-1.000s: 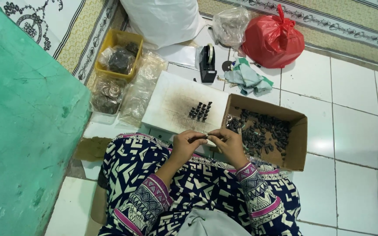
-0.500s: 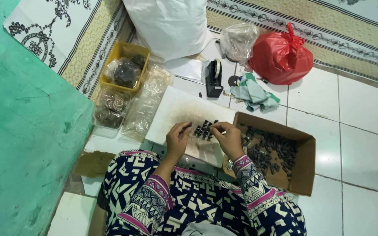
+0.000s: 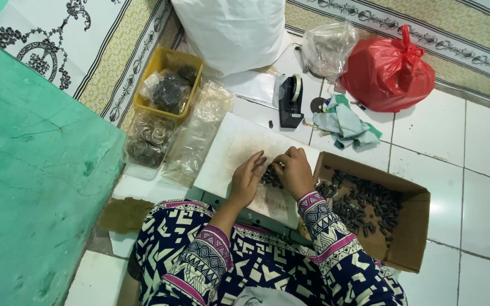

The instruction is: Picking up small metal components from a box and placing them into a template board with a grid of holes.

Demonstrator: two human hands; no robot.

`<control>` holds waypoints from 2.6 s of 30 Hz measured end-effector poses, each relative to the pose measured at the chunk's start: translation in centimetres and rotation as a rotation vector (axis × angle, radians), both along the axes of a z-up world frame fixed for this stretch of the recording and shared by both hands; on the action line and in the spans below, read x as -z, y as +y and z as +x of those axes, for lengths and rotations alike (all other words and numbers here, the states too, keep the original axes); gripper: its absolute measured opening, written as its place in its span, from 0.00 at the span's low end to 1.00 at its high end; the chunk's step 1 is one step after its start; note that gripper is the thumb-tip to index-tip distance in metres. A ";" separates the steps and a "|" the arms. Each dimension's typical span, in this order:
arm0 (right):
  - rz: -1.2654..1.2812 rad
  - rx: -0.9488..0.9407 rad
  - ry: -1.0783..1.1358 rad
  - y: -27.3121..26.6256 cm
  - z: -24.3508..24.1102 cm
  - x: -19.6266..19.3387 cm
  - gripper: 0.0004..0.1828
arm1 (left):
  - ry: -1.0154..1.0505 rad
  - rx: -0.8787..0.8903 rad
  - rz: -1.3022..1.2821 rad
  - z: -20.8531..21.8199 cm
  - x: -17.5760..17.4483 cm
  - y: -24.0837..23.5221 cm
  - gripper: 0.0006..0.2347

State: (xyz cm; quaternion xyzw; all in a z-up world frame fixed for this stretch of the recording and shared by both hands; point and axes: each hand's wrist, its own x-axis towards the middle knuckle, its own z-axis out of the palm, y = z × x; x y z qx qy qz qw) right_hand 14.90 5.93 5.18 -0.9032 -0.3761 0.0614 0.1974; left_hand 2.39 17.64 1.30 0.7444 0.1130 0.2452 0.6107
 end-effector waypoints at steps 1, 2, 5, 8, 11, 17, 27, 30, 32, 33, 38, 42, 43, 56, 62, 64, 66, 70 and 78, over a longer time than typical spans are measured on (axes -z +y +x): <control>0.000 -0.001 0.003 0.1 -0.1 0.0 0.03 | 0.003 -0.001 0.000 0.1 0.1 0.1 0.17; -0.036 -0.009 0.004 0.2 -0.1 0.0 0.04 | 0.020 -0.006 0.047 0.2 0.3 0.1 0.18; -0.083 -0.029 -0.005 0.4 -0.2 0.0 0.04 | 0.041 -0.015 0.103 0.3 0.4 0.1 0.18; -0.094 -0.053 -0.032 0.4 -0.3 -0.1 0.04 | 0.045 -0.019 0.115 0.4 0.5 0.1 0.17; -0.107 -0.073 -0.065 0.4 -0.3 -0.4 0.04 | 0.048 -0.021 0.115 0.4 0.0 0.1 0.17; -0.087 -0.091 -0.136 0.0 0.0 0.0 0.04 | 0.038 -0.012 0.113 0.3 0.0 0.1 0.17; 0.070 0.099 -0.045 -6.5 0.8 -1.3 0.08 | -0.075 -0.133 0.181 -0.8 0.3 -0.5 0.14; 0.008 0.223 0.025 -12.7 0.5 -0.5 0.09 | -0.140 -0.149 0.313 -1.3 -1.6 -2.0 0.13; -0.069 0.292 0.056 -17.3 0.3 2.0 0.10 | -0.168 -0.134 0.359 -1.3 -1.4 -3.6 0.13; -0.149 0.349 0.087 -19.7 0.2 3.2 0.12 | -0.194 -0.133 0.403 -1.2 -1.3 -4.4 0.12; -0.303 0.526 0.299 -24.5 -3.2 1.1 0.14 | -0.266 0.060 0.482 0.0 1.7 -10.1 0.13; -0.324 0.531 0.358 -30.1 -0.5 17.5 0.15 | -0.164 0.320 0.484 1.1 2.0 -14.3 0.10; -0.322 0.539 0.363 -29.3 -0.7 17.2 0.15 | -0.162 0.330 0.485 1.2 1.9 -15.1 0.10; -0.335 0.458 0.451 -25.5 -0.8 15.3 0.13 | 0.431 0.526 0.940 5.5 9.2 -20.0 0.08; -0.361 0.423 0.444 -24.3 -0.8 15.1 0.14 | 0.479 0.485 0.982 6.2 10.7 -20.4 0.10; -0.352 0.417 0.454 -24.0 -0.8 14.8 0.14 | 0.443 0.446 1.012 6.3 11.2 -20.5 0.10; -0.352 0.394 0.447 -23.9 -0.7 14.9 0.14 | 0.418 0.437 0.997 6.5 10.8 -20.6 0.08; -0.323 0.395 0.455 -23.9 -0.9 14.5 0.14 | 0.380 0.404 1.052 6.6 12.3 -20.6 0.08; 0.142 0.579 0.667 -24.9 -0.7 13.2 0.12 | 0.457 0.402 0.623 6.1 12.2 -20.1 0.06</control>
